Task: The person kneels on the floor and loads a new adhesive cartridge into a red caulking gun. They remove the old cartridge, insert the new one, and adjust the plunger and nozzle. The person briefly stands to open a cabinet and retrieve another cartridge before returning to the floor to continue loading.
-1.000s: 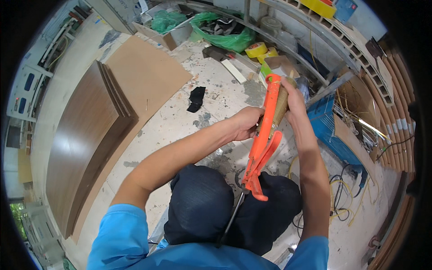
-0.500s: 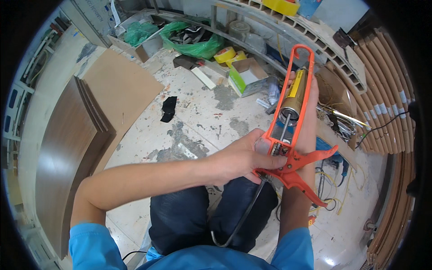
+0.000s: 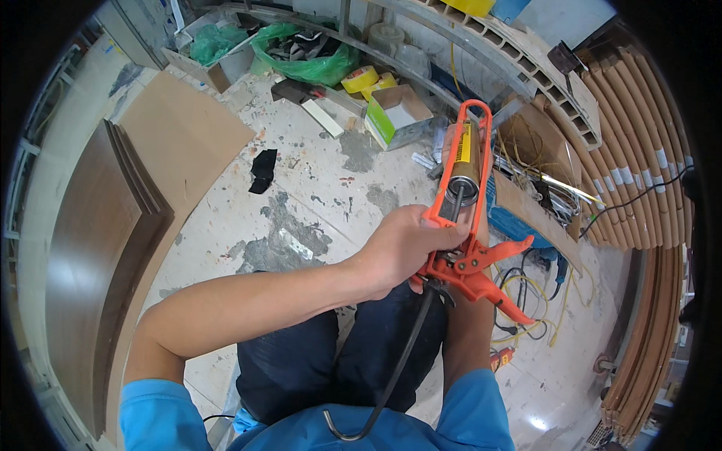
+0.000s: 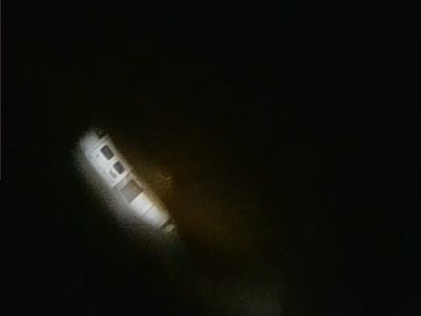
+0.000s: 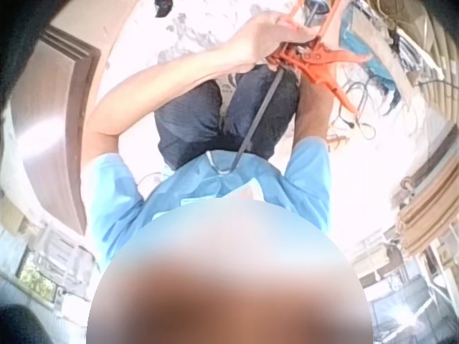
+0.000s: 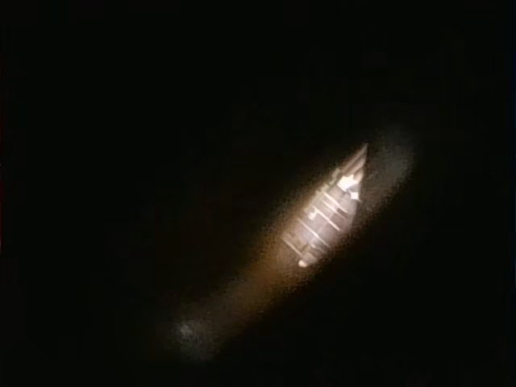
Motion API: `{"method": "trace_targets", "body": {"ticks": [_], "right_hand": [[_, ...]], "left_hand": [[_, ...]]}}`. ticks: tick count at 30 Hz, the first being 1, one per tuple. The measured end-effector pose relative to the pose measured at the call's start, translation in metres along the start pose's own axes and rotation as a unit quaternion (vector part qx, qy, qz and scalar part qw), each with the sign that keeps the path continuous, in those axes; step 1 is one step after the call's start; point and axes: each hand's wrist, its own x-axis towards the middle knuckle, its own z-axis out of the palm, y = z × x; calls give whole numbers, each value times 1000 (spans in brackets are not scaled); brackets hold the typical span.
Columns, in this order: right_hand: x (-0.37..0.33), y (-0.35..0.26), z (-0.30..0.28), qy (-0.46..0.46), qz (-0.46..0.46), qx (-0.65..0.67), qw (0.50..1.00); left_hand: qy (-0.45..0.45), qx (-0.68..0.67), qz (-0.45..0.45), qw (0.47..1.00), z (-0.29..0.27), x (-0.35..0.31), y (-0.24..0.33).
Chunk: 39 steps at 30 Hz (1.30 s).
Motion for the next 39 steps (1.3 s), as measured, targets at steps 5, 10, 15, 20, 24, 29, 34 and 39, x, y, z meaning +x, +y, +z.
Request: {"method": "trace_targets", "body": {"ticks": [5,10,15,20,24,29,34,39], "right_hand": [[4,9,-10,-2,-9,0,1000],[17,18,-16,-14,-19,10,1000],[33,26,-21,-36,-27,31,999],[52,35,-32,-63,-31,50,996],[65,40,-37,-88,-39,65,993],[62,49,-33,-102,-33,57,993],[30,50,-25,-54,-37,-18,998],[-13,54,-16,-11,-48,-120,992]], "left_hand": [[-20,-66,-15,998,-5,3,2],[-30,-82,-24,996,-10,5,1],[-27,-122,2,992,-14,15,-2],[-30,-94,-9,995,-22,15,-6],[-33,-158,-18,987,-24,18,-6],[-4,-123,-20,992,-29,14,-1],[7,-70,-22,997,-29,6,7],[28,-49,-16,998,-30,4,8]]}}
